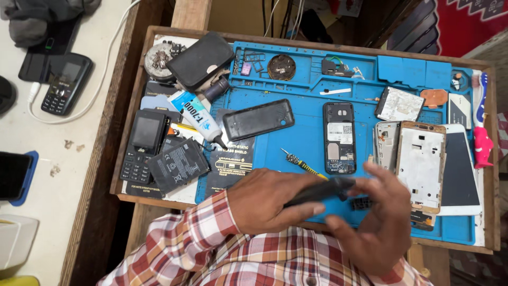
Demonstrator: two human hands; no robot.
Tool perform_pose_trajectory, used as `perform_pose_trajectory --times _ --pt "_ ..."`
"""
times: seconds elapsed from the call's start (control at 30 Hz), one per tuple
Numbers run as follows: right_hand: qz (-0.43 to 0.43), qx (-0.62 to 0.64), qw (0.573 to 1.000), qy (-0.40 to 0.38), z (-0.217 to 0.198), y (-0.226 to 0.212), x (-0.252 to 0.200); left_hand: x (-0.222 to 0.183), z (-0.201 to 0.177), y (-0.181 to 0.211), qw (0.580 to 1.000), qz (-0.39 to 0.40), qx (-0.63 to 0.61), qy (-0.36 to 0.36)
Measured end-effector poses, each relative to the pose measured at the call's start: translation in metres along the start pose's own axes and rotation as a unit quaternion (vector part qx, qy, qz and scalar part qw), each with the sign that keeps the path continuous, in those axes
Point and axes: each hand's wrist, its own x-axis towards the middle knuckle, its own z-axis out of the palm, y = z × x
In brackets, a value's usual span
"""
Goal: The person disassembles and reassembles mobile phone components on a cluttered workbench. They use a screwdriver to remove screws from a circuit board, then handle a keypad and back cover, fitting them together. Later, they use a plastic spudger to pry and separate parts of a phone frame.
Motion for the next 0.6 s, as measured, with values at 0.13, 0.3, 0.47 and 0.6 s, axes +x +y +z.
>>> perform_pose_trajectory --times 0.13,0.3,0.47,0.6 --pt "0.1 0.197 0.975 -0.033 -0.003 0.013 -0.003 0.001 -0.009 0.005 0.996 0.004 0.078 -0.035" --pt "0.139 0.236 0.96 -0.055 -0.006 0.027 -0.022 -0.001 -0.014 0.0 0.994 0.018 0.106 0.023" --pt "0.212 0.25 0.945 -0.014 -0.01 0.039 -0.025 -0.001 -0.015 -0.007 0.991 0.063 0.012 0.116" --pt "0.202 0.265 0.943 0.008 -0.009 0.042 -0.026 -0.001 -0.003 -0.012 0.988 0.081 -0.003 0.129"
